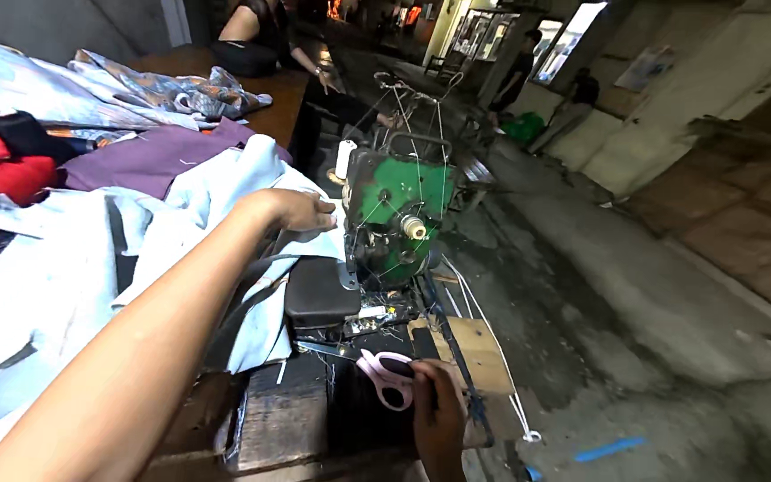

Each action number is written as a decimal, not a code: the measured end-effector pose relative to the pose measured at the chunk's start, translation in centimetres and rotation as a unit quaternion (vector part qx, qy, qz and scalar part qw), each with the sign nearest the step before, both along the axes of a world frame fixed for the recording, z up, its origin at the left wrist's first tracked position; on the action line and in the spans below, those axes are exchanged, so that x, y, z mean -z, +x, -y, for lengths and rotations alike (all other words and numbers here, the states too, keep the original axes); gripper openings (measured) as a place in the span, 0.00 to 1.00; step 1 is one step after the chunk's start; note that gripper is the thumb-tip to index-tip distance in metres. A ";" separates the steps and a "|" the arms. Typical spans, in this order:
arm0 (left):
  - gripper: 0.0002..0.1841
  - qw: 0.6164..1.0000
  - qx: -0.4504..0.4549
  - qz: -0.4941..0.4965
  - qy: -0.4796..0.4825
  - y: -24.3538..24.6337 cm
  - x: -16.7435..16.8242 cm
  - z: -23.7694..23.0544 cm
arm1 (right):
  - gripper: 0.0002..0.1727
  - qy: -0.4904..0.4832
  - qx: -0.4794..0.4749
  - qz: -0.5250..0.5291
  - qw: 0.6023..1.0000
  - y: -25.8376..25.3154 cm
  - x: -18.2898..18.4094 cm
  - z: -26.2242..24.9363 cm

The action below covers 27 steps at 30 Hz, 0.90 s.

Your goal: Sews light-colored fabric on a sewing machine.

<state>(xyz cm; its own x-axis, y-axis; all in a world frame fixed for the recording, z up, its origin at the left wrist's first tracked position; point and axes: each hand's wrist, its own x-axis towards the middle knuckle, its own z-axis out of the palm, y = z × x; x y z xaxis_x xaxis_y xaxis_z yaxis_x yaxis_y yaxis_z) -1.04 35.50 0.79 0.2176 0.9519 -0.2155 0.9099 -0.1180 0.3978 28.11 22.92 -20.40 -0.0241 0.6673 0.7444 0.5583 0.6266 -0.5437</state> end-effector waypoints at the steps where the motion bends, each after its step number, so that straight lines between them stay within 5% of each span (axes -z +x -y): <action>1: 0.29 1.000 -0.008 -0.005 0.003 0.3 0.1 -0.1 | 0.13 0.010 -0.013 -0.007 1.000 0.2 0.1 0.1; 8: 0.39 0.997 -0.064 -0.040 0.023 1.7 1.1 -1.0 | 0.11 0.020 -0.064 0.116 0.991 -0.5 -1.9 1.1; 19: 0.38 0.994 -0.099 -0.037 0.021 2.5 0.8 -1.0 | 0.24 -0.153 -0.113 0.318 0.929 -1.2 -7.0 0.3; 23: 0.39 0.993 -0.112 -0.038 0.013 2.3 0.9 -1.5 | 0.30 -0.303 -0.133 0.369 0.868 -1.9 -9.5 -0.4; 27: 0.39 0.991 -0.128 -0.029 0.016 2.2 1.2 -1.7 | 0.30 -0.339 -0.135 0.403 0.839 -1.9 -10.1 -0.4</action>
<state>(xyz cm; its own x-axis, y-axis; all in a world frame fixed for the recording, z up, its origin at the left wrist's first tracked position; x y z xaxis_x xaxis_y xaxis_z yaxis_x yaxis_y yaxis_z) 1.14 37.23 -0.38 -0.0433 0.9809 -0.1895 0.9330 0.1075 0.3434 26.17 23.28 -10.26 -0.5569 0.8196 -0.1348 0.8029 0.4897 -0.3398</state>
